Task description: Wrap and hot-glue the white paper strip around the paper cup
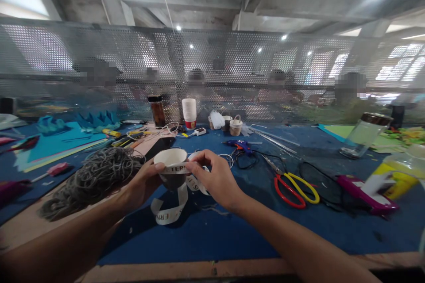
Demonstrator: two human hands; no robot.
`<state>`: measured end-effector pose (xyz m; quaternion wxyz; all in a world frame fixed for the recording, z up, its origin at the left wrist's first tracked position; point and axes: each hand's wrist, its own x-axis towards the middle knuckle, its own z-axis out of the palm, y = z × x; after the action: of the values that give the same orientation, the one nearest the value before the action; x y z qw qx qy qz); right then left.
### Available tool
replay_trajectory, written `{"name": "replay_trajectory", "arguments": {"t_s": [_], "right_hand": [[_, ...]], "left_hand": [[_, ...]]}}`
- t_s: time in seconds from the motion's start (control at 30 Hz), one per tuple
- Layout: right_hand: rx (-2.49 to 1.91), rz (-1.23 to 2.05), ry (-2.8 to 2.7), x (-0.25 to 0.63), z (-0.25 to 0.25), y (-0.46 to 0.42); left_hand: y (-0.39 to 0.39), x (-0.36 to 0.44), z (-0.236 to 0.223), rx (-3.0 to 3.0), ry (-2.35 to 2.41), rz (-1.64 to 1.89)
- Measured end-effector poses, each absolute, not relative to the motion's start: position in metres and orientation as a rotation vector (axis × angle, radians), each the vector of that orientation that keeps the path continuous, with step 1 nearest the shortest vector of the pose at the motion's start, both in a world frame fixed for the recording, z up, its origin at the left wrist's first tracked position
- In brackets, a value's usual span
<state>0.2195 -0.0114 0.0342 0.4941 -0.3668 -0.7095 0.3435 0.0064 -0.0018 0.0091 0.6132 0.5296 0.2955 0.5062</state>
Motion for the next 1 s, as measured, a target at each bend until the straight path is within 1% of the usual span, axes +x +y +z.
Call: {"name": "replay_trajectory", "arguments": {"t_s": [1.0], "right_hand": [[-0.884,0.816,-1.731,0.2212,0.0288,-0.0085]], "left_hand": [[0.0000,0.0043,0.0037,1.225,0.638,1.090]]}}
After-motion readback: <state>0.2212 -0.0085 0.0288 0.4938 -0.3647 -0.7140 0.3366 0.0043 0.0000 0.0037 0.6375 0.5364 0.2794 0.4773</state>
